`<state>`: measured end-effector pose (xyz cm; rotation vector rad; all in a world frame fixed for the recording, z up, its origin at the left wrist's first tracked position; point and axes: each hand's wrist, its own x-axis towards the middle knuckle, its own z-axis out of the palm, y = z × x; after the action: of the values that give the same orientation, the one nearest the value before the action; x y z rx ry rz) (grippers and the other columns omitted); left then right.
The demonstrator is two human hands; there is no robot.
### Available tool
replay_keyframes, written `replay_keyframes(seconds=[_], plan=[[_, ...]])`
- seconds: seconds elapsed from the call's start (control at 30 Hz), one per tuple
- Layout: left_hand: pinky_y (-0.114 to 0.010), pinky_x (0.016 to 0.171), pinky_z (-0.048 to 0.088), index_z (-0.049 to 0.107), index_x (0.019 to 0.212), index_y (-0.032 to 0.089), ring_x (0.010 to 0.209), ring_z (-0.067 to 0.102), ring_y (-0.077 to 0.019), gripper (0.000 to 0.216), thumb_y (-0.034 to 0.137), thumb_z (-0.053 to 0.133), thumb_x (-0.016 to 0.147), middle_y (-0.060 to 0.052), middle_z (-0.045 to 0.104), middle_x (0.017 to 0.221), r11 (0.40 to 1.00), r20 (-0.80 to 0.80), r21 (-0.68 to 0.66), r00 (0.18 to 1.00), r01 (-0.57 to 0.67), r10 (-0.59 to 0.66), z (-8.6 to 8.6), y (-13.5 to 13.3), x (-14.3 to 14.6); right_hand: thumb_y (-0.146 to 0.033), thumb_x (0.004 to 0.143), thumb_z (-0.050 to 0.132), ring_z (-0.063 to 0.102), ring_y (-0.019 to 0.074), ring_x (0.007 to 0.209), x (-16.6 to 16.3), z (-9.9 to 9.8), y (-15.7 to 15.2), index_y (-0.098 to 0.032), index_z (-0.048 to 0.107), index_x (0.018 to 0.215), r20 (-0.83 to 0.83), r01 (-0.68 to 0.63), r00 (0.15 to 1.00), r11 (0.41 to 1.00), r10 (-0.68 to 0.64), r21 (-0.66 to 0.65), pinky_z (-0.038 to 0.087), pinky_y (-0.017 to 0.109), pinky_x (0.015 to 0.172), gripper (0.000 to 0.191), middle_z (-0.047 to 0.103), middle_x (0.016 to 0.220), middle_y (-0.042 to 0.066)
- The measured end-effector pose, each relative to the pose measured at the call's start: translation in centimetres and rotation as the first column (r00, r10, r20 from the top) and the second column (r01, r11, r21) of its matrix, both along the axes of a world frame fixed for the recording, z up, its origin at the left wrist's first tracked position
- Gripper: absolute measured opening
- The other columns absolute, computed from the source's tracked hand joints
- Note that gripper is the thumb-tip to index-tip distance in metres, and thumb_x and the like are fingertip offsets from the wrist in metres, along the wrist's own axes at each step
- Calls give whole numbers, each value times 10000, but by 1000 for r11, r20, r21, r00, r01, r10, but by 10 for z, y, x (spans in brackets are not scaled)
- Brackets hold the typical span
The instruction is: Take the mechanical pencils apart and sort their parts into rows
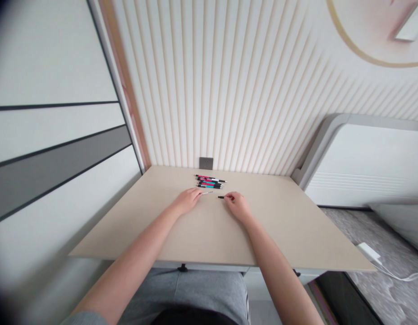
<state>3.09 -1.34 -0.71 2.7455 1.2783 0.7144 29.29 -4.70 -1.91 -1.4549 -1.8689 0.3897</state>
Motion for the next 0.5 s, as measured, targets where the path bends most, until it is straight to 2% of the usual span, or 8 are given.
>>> replay_keyframes(seconds=[0.13,0.3,0.4,0.5], plan=[[-294,860,479,638,998,212,947,613,-183,257,281,391,983,-44,658,1011,999,-20,3,999,39,-39,-2,1,-1,-337,836,593,590,217,921,0,-5,2,-200,704,918,130,-77,989,997,75,11,433,351,865,194,676,965,73],[-269,819,481,650,1004,221,918,626,-172,250,281,409,980,-33,657,987,989,-72,-38,986,145,-147,-1,-2,0,-374,891,550,582,219,998,-11,-2,-2,-219,671,1064,108,-121,988,989,112,82,416,367,913,262,668,1049,73],[-254,794,479,653,1005,228,886,633,-166,254,287,408,978,-31,658,965,981,-79,-41,978,191,-194,1,-5,1,-350,912,524,586,214,991,-19,1,-4,-234,686,1019,117,-181,978,980,171,80,407,369,920,226,681,1026,62],[-259,763,481,655,973,223,856,638,-175,257,288,407,973,-37,665,944,982,-76,-28,979,186,-187,2,-8,2,-326,919,507,594,210,957,-23,1,-4,-236,696,948,139,-192,973,980,183,60,404,369,907,211,694,978,51]])
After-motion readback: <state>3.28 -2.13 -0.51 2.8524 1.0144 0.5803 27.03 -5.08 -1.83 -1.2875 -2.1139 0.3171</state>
